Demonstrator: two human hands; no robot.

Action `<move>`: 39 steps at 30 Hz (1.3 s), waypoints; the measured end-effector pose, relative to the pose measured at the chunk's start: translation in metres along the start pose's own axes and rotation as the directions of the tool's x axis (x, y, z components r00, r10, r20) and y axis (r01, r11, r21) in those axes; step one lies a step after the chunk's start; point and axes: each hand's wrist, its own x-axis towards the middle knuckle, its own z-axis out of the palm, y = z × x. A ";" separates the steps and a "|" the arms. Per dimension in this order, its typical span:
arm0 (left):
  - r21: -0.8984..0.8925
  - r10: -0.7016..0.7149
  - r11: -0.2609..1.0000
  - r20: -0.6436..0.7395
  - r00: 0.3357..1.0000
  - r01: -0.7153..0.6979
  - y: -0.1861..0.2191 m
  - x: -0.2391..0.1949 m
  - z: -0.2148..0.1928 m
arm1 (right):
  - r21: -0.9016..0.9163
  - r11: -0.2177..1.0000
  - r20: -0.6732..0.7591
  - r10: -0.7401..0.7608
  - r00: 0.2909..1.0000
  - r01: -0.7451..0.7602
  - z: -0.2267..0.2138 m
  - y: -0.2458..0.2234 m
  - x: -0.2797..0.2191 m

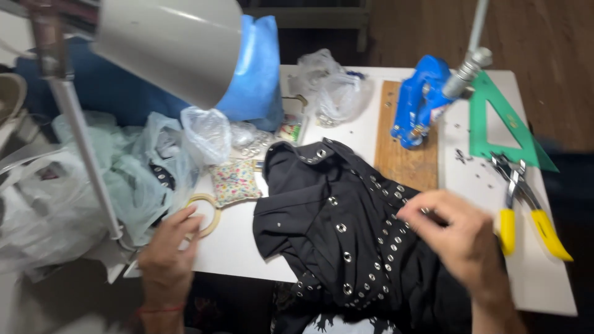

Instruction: Installing metal eyelets onto a black garment using a manual press

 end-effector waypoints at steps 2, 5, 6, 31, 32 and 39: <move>-0.002 0.041 0.999 0.016 0.999 -0.041 -0.020 0.000 0.004 | 0.146 0.986 0.097 0.064 0.993 -0.078 -0.025 0.013 -0.004; 0.023 0.067 0.997 0.066 0.996 -0.069 -0.043 0.004 0.013 | 0.808 0.584 0.252 -0.229 0.940 -0.075 -0.048 0.072 -0.017; 0.025 0.067 0.997 0.121 0.990 -0.071 -0.048 0.004 0.016 | 0.990 -0.015 0.113 -0.490 0.864 -0.138 -0.055 0.098 -0.027; -0.088 -0.004 0.996 0.034 0.999 0.007 0.055 0.097 0.046 | 0.139 0.989 0.606 -0.131 0.784 0.058 0.003 0.058 0.116; -0.175 0.103 0.980 0.019 0.994 -0.098 0.075 0.112 0.048 | 0.071 0.983 0.546 -0.180 0.818 0.169 0.024 0.052 0.132; -0.435 0.464 0.777 -0.091 0.881 -0.454 0.134 0.201 0.140 | -0.279 0.708 0.290 -0.582 0.759 0.649 0.194 0.151 0.215</move>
